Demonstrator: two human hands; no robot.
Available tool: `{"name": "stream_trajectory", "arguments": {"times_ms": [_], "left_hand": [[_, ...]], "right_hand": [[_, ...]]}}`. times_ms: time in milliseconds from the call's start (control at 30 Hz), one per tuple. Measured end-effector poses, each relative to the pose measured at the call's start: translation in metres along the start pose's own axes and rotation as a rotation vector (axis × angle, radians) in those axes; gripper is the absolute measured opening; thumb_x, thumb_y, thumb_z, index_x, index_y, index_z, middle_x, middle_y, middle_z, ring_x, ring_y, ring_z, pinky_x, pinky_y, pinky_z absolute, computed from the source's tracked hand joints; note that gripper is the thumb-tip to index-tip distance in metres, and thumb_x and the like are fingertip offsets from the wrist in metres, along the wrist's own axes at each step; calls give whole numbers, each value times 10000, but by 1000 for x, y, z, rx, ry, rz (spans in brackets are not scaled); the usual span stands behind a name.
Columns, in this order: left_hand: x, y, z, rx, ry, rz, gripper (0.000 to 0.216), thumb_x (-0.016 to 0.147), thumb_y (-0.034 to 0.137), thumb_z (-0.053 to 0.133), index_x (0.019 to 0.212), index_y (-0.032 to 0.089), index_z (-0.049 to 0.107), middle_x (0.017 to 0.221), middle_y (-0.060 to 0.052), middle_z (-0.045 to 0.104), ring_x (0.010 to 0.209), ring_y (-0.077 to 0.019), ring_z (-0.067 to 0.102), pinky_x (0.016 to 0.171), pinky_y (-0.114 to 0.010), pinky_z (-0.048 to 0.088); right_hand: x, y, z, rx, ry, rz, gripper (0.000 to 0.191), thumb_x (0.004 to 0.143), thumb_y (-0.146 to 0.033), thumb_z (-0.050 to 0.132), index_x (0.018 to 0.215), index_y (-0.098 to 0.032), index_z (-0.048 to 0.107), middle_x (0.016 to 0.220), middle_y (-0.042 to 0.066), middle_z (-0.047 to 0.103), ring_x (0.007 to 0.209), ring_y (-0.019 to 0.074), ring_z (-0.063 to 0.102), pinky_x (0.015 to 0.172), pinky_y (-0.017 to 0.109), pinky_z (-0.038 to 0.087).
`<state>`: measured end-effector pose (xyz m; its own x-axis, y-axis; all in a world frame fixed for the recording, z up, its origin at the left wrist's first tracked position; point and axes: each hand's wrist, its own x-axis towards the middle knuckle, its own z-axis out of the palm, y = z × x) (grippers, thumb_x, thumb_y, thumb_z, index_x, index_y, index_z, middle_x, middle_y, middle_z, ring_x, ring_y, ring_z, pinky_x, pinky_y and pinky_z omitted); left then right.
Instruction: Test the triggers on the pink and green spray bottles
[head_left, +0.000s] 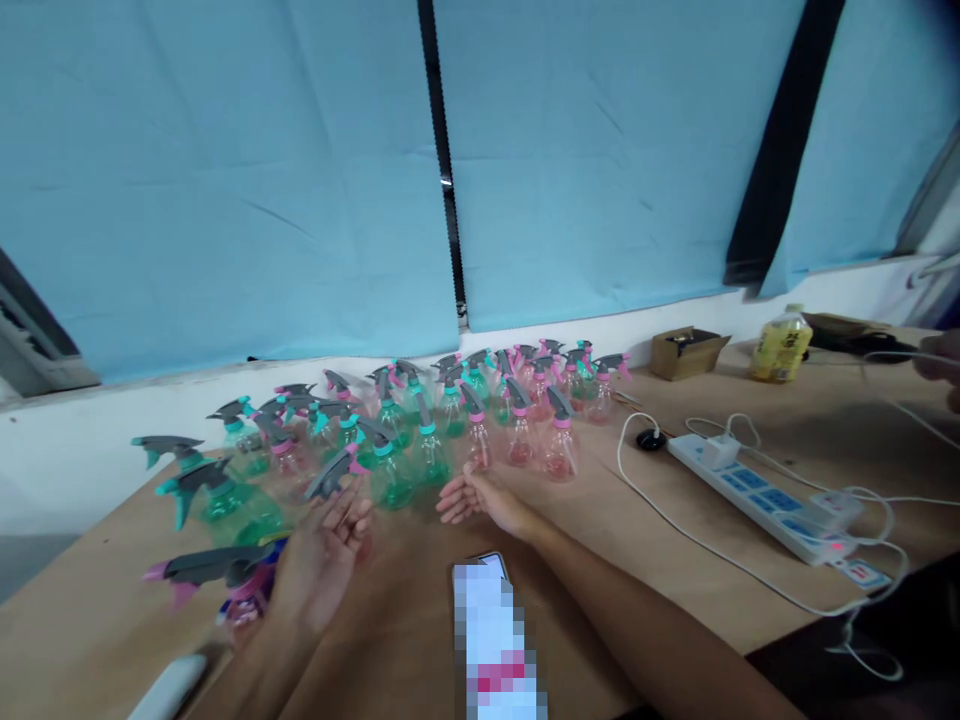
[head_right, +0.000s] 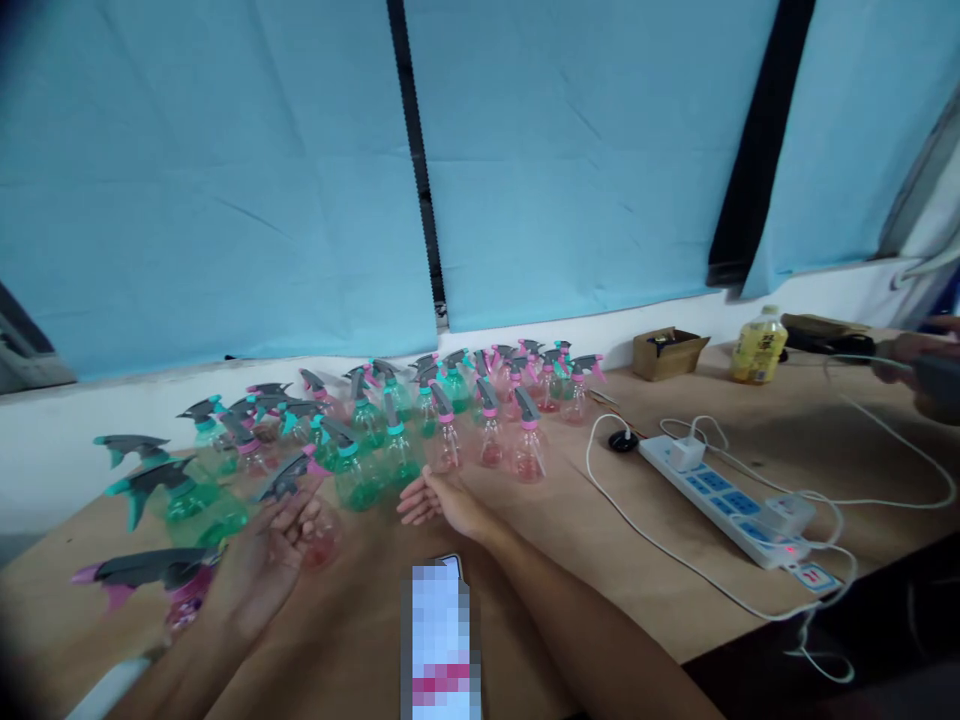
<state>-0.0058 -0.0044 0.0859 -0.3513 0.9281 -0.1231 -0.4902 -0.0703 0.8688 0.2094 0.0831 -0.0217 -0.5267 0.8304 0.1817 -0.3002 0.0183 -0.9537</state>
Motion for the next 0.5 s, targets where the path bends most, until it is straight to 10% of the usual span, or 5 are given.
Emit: {"name": "stream_trajectory", "arguments": {"times_ms": [167, 333, 500], "left_hand": [[-26, -14, 19, -44, -129, -43, 144, 814, 55, 570, 844, 194, 546, 891, -42, 739, 515, -93, 587, 435, -174, 478], [-47, -38, 57, -48, -240, -109, 131, 863, 94, 543, 916, 210, 513, 1092, -103, 730, 540, -106, 601, 459, -209, 505], [-41, -54, 91, -108, -270, -214, 146, 836, 40, 541, 898, 172, 555, 947, -69, 740, 443, -44, 485, 393, -138, 434]], "right_hand": [[-11, -5, 14, -289, 32, -195, 490, 894, -588, 562, 1179, -193, 612, 1106, 108, 697, 1010, 225, 673, 914, 411, 502], [-22, -16, 29, -489, 106, -543, 1022, 781, -328, 763, 1548, -248, 91, 1563, 151, 300, 1426, 296, 335, 1154, 501, 302], [-18, -17, 18, -448, 217, -574, 1077, 731, -221, 764, 1544, -271, 60, 1435, 142, 442, 1340, 311, 440, 1098, 510, 389]]}}
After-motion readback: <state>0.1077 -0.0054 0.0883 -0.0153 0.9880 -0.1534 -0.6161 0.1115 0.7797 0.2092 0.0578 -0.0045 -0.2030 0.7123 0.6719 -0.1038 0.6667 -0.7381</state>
